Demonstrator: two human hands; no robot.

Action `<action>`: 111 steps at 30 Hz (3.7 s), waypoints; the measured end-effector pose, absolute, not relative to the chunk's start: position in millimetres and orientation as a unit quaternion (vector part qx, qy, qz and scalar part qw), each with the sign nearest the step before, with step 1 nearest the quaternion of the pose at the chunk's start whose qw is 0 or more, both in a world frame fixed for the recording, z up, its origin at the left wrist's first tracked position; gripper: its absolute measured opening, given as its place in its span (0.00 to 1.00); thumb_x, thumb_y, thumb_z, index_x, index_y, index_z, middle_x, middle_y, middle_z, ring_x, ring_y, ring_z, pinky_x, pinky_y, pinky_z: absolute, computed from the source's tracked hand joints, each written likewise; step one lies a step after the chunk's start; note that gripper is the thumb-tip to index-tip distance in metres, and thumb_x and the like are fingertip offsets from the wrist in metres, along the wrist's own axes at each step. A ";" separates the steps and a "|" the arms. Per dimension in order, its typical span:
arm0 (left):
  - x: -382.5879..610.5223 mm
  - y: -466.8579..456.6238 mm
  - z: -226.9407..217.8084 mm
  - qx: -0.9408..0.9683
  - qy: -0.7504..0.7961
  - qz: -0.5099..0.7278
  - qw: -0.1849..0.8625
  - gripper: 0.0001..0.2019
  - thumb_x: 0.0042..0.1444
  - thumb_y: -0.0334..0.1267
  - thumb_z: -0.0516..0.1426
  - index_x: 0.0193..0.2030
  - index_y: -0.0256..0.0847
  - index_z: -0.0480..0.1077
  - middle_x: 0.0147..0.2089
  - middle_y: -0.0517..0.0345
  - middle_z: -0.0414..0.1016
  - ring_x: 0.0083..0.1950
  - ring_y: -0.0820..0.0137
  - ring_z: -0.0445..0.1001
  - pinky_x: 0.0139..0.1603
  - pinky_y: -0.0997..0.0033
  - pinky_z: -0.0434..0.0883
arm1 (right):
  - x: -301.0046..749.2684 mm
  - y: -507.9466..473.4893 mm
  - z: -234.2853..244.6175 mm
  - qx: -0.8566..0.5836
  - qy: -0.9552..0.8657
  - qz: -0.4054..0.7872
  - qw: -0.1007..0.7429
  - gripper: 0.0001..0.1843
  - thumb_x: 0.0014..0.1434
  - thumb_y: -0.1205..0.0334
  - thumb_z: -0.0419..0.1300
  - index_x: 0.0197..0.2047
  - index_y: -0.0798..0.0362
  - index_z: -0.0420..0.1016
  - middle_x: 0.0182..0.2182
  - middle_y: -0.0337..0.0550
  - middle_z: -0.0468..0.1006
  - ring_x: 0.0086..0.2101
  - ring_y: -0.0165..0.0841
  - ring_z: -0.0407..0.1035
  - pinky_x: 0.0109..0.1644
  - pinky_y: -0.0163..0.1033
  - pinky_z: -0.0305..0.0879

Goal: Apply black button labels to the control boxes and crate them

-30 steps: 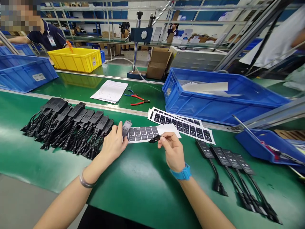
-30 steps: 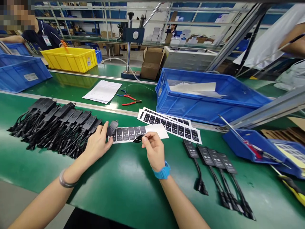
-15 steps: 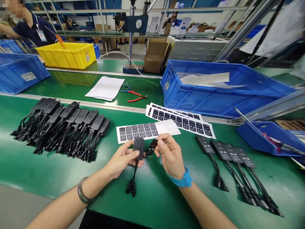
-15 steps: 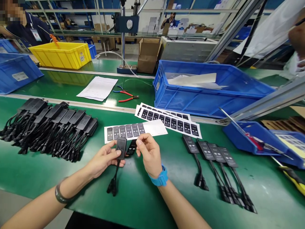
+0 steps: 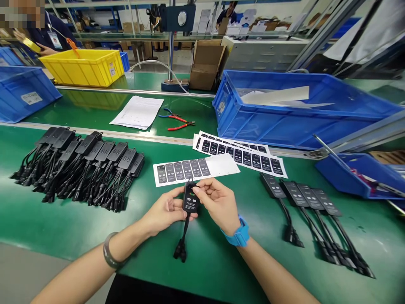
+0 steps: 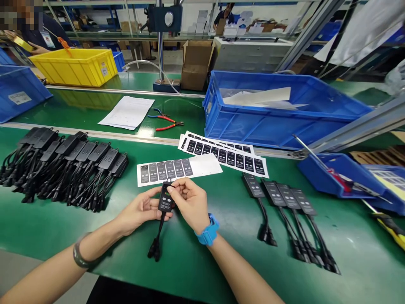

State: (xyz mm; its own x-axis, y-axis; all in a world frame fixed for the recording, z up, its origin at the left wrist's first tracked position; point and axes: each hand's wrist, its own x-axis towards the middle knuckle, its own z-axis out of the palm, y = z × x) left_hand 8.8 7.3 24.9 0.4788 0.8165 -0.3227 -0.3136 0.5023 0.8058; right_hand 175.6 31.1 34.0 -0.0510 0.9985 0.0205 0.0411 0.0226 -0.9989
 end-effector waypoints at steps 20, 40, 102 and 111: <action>13.6 2.4 22.5 0.401 0.367 0.353 0.761 0.33 0.53 0.40 0.65 0.63 0.35 0.59 0.37 0.50 0.80 0.39 0.66 0.79 0.44 0.67 0.72 | 174.4 30.6 29.0 -0.509 -0.526 0.490 0.474 0.10 0.51 0.58 0.66 0.28 0.52 0.71 0.19 0.33 0.67 0.20 0.26 0.61 0.23 0.32 0.60; 14.2 7.0 23.4 0.367 0.418 0.420 0.717 0.24 0.54 0.50 0.62 0.51 0.40 0.60 0.32 0.58 0.77 0.30 0.66 0.79 0.35 0.66 0.76 | 171.7 22.2 10.3 -0.433 -0.630 0.521 0.379 0.30 0.60 0.63 0.54 0.66 0.50 0.60 0.44 0.46 0.76 0.34 0.33 0.71 0.43 0.41 0.73; -61.3 46.1 54.4 0.618 0.772 0.093 -0.120 0.12 0.63 0.36 0.53 0.51 0.34 0.66 0.44 0.43 0.69 0.46 0.53 0.72 0.43 0.57 0.71 | 219.3 95.3 13.2 -0.495 -0.471 0.391 0.616 0.19 0.53 0.44 0.66 0.35 0.50 0.71 0.31 0.37 0.71 0.32 0.31 0.68 0.36 0.37 0.67; -80.8 45.6 56.8 0.593 0.764 0.249 -0.054 0.15 0.61 0.35 0.54 0.55 0.37 0.62 0.48 0.45 0.70 0.41 0.61 0.76 0.38 0.66 0.71 | 204.3 71.6 6.4 -0.465 -0.515 0.438 0.572 0.16 0.57 0.46 0.64 0.35 0.49 0.69 0.30 0.36 0.69 0.29 0.30 0.67 0.34 0.37 0.65</action>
State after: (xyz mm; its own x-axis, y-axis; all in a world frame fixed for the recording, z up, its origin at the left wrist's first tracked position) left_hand -80.8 45.6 56.8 -0.2903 0.8791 0.3780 0.9332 0.1726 0.3152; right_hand 204.3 71.6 6.4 0.0868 0.9795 0.1818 -0.0228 0.1844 -0.9826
